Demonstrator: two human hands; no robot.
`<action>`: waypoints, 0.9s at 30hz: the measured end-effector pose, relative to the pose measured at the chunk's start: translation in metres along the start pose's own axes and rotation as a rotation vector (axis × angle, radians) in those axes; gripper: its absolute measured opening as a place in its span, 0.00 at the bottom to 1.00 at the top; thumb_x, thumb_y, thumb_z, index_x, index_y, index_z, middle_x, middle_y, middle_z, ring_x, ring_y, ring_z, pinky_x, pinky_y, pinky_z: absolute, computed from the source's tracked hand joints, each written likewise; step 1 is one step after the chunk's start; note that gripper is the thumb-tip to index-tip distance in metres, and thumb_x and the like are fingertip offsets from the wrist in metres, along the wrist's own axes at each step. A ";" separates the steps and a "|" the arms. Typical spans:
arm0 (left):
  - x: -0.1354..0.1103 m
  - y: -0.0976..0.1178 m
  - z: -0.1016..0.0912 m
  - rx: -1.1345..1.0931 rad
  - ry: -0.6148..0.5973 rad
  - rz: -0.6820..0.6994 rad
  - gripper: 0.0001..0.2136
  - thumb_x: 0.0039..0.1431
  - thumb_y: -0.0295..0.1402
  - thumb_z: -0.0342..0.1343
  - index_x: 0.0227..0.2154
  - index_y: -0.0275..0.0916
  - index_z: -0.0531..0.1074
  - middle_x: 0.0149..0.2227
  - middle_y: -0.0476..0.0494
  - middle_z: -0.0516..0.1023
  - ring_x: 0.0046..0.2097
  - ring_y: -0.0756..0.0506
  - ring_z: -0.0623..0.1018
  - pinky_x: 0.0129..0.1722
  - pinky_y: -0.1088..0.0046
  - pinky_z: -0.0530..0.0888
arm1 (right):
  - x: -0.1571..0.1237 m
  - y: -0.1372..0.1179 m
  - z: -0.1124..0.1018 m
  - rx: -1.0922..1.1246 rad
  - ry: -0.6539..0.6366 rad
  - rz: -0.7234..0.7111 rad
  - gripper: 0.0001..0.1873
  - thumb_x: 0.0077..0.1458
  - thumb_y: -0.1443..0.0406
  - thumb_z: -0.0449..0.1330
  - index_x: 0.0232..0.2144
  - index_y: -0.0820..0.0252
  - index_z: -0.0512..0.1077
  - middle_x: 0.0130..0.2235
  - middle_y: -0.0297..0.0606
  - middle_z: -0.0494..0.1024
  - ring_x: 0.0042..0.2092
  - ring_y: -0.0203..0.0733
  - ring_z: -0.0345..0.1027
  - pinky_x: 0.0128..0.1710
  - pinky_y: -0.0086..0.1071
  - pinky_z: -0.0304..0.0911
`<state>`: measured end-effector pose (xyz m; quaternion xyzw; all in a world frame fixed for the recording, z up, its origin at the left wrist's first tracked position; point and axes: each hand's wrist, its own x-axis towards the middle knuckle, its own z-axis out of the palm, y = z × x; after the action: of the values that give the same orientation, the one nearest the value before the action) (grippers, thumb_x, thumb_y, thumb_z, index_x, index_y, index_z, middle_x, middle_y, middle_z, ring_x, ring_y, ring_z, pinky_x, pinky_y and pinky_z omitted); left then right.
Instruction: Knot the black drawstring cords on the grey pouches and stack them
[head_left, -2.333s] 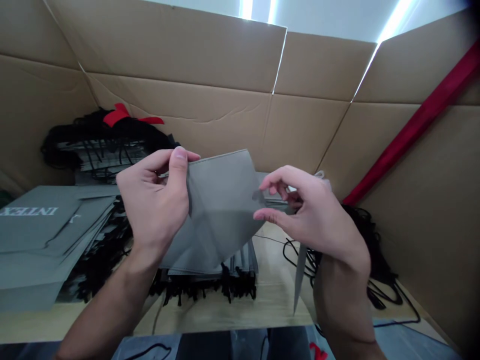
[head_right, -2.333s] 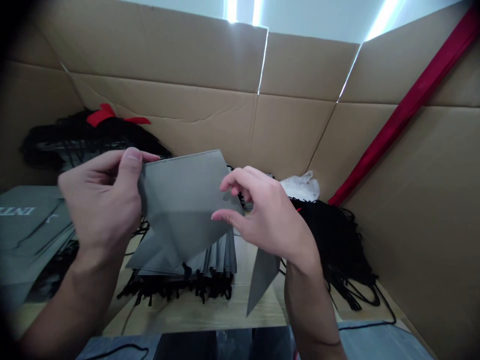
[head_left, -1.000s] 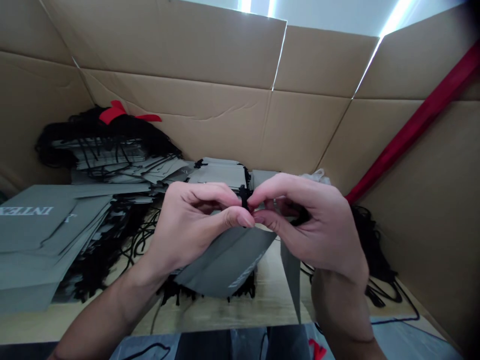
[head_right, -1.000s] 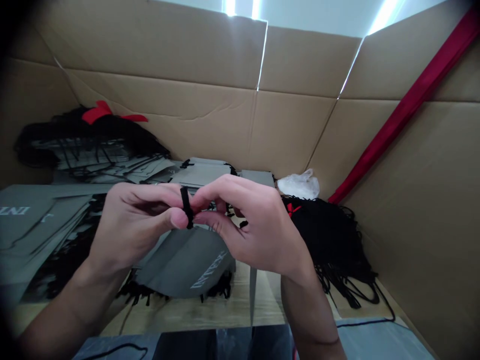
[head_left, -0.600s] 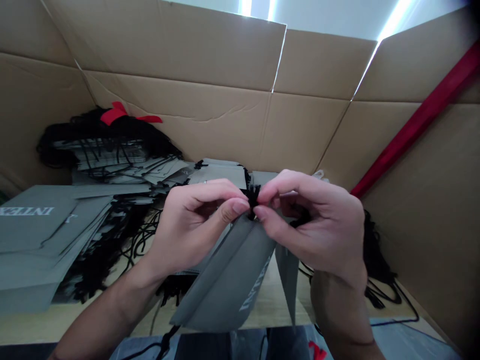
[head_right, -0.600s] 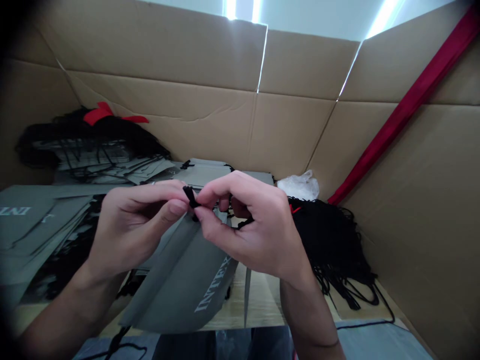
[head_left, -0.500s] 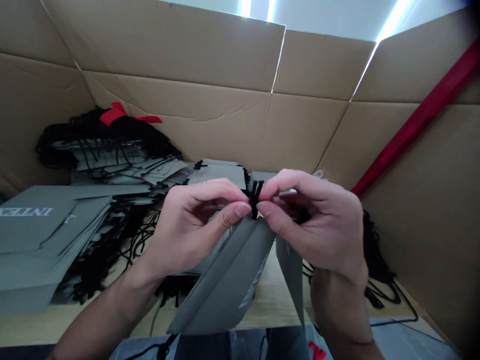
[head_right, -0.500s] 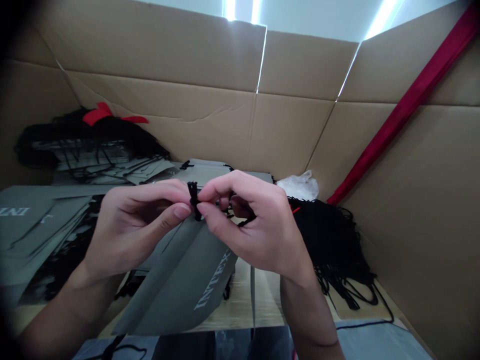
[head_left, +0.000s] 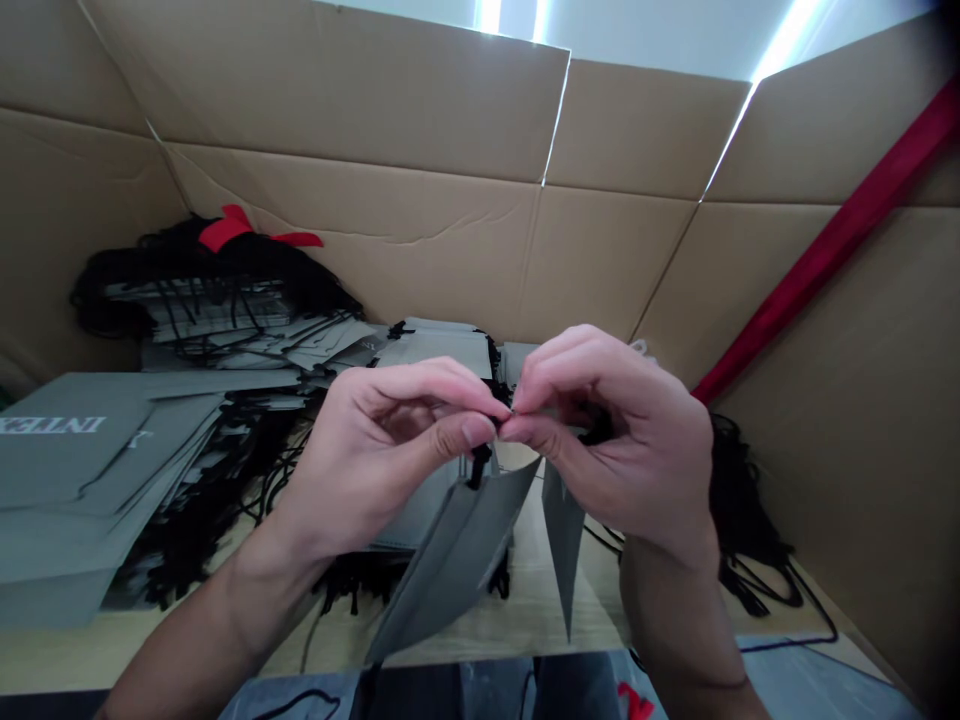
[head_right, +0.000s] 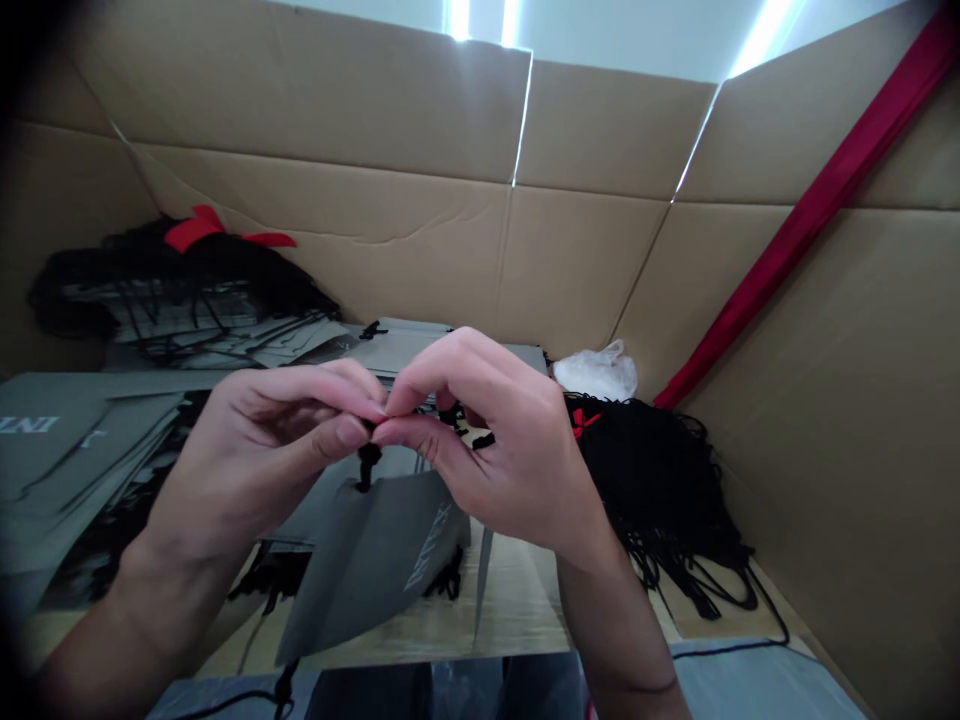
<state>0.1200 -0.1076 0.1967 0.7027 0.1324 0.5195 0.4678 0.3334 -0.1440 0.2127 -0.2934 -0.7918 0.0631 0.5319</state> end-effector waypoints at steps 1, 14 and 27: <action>0.000 -0.002 -0.001 -0.007 0.015 0.004 0.05 0.65 0.29 0.72 0.39 0.47 0.89 0.38 0.45 0.85 0.40 0.48 0.81 0.37 0.77 0.80 | 0.000 0.000 0.000 0.015 -0.009 0.000 0.09 0.64 0.63 0.75 0.39 0.54 0.77 0.38 0.35 0.80 0.37 0.38 0.72 0.34 0.33 0.68; -0.006 0.015 -0.011 0.478 0.255 0.141 0.08 0.63 0.32 0.74 0.43 0.49 0.88 0.42 0.47 0.84 0.29 0.53 0.73 0.23 0.75 0.66 | 0.001 0.009 -0.005 -0.335 -0.341 0.104 0.08 0.62 0.69 0.68 0.31 0.61 0.75 0.31 0.33 0.74 0.35 0.37 0.65 0.35 0.31 0.58; 0.001 0.001 -0.008 0.401 0.249 0.085 0.10 0.73 0.35 0.64 0.53 0.46 0.73 0.32 0.52 0.82 0.28 0.52 0.77 0.26 0.78 0.74 | -0.007 -0.012 -0.024 -0.198 -0.462 0.097 0.15 0.65 0.65 0.71 0.29 0.59 0.71 0.25 0.24 0.72 0.25 0.27 0.60 0.27 0.26 0.55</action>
<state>0.1126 -0.1037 0.1984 0.7170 0.2600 0.5845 0.2767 0.3516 -0.1629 0.2222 -0.3597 -0.8795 0.0761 0.3021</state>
